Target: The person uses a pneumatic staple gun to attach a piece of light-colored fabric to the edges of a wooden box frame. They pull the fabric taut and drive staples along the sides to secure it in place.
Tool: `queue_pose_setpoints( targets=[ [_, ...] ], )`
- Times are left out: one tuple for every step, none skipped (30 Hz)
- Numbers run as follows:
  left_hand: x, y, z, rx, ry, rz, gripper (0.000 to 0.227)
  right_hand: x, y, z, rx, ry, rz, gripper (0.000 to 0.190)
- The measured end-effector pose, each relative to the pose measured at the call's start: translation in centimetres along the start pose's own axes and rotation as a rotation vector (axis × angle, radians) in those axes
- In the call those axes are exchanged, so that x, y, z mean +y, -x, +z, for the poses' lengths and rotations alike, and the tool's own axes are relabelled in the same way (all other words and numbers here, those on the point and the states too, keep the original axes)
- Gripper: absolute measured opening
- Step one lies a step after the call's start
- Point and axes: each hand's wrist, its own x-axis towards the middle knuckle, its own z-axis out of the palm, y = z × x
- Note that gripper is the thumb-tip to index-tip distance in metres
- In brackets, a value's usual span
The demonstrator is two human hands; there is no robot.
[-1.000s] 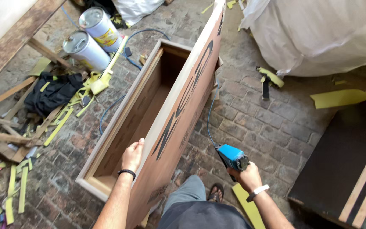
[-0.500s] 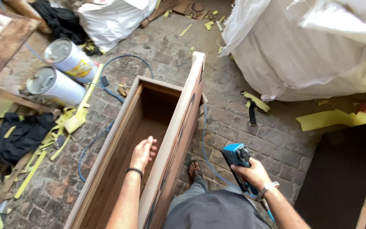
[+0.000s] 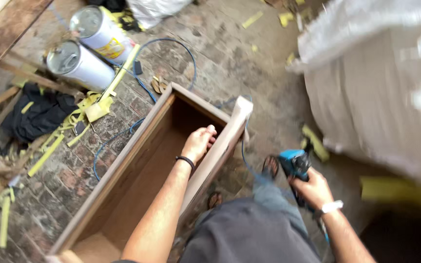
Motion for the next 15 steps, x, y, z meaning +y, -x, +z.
queue_pose_setpoints(
  targets=[
    [1.4,-2.0,1.0,0.021,-0.068,0.019,0.052,-1.0,-2.5,-1.5,0.005,0.064,-0.086,0.040],
    [2.8,-3.9,1.8,0.043,-0.137,0.035,0.056,-2.4,-5.3,-2.7,-0.058,0.071,-0.038,0.040],
    [3.1,-4.3,3.2,0.053,-0.201,0.025,0.060,-3.0,-6.8,-3.8,-0.132,0.088,0.034,0.040],
    [3.6,-4.8,4.7,0.062,-0.164,-0.039,0.062,-3.5,-8.0,-5.0,-0.204,0.106,0.107,0.040],
    [4.6,-6.4,5.6,0.074,-0.132,-0.085,0.064,-4.3,-9.7,-5.9,-0.212,0.122,0.059,0.041],
    [5.7,-7.8,6.4,0.086,-0.100,-0.130,0.065,-5.2,-11.3,-6.6,-0.222,0.137,0.010,0.042],
    [6.6,-8.8,6.9,0.086,-0.160,-0.143,0.064,-6.2,-12.7,-7.1,-0.235,0.150,-0.040,0.043],
    [7.5,-9.8,7.3,0.085,-0.220,-0.157,0.063,-7.3,-14.4,-7.6,-0.264,0.186,-0.050,0.043],
    [7.8,-9.9,7.9,0.080,-0.277,-0.184,0.062,-8.3,-16.0,-8.1,-0.300,0.226,-0.052,0.043],
    [8.0,-10.0,8.4,0.096,-0.283,-0.161,0.054,-9.2,-17.4,-8.4,-0.335,0.266,-0.055,0.043],
    [8.3,-10.1,8.8,0.114,-0.291,-0.135,0.047,-10.1,-18.8,-8.5,-0.367,0.289,-0.066,0.043],
    [8.4,-10.1,9.0,0.133,-0.299,-0.110,0.040,-11.0,-20.1,-8.7,-0.398,0.313,-0.077,0.043],
    [8.5,-9.8,9.0,0.171,-0.299,-0.091,0.039,-12.0,-21.2,-8.6,-0.426,0.334,-0.089,0.044],
    [8.6,-9.3,9.0,0.209,-0.300,-0.073,0.038,-13.1,-22.2,-8.4,-0.439,0.343,-0.173,0.046],
    [8.7,-9.2,9.0,0.244,-0.303,-0.050,0.037,-14.2,-23.3,-8.2,-0.446,0.349,-0.257,0.049]
  ],
)
